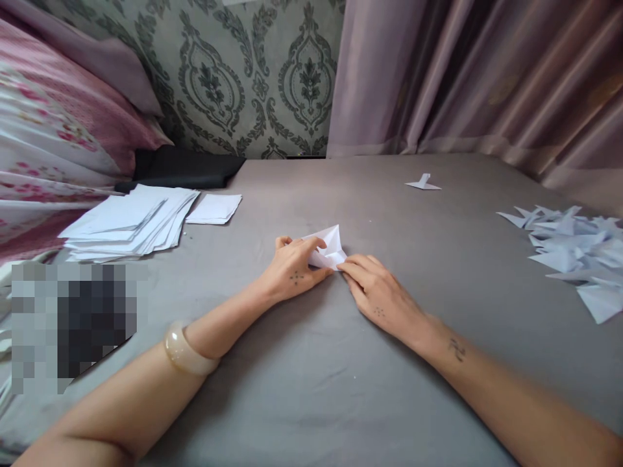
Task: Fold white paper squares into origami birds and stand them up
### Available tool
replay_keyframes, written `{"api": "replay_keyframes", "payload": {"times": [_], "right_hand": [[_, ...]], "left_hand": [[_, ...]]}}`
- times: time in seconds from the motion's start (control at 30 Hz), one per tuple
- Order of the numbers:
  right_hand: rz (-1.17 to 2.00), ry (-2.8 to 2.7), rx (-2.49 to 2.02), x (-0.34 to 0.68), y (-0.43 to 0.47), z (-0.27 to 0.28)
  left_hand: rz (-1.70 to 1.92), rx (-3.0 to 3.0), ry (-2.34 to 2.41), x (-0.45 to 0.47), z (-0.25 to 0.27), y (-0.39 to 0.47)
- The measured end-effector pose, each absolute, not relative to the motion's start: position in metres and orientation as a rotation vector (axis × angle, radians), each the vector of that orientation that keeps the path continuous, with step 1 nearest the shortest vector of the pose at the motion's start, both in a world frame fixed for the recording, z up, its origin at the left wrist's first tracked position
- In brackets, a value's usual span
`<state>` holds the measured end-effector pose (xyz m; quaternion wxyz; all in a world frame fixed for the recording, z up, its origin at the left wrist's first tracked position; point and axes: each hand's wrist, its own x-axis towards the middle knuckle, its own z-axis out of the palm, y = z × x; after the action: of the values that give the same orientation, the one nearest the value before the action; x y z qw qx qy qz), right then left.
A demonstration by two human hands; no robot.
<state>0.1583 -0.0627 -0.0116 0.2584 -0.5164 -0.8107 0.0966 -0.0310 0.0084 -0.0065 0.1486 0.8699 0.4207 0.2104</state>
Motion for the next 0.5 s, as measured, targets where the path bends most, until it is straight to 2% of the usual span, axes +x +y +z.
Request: {"api": "replay_keyframes", "payload": {"times": [0.27,0.5], "right_hand": [[0.251,-2.259,-1.456,0.156,-0.066,-0.006],[0.264,-2.277,-1.409,0.158,-0.064,-0.012]], "left_hand": [[0.559,2.578,1.120,-0.044,0.001,0.012],[0.976,2.717,1.304,-0.037,-0.010,0.009]]}}
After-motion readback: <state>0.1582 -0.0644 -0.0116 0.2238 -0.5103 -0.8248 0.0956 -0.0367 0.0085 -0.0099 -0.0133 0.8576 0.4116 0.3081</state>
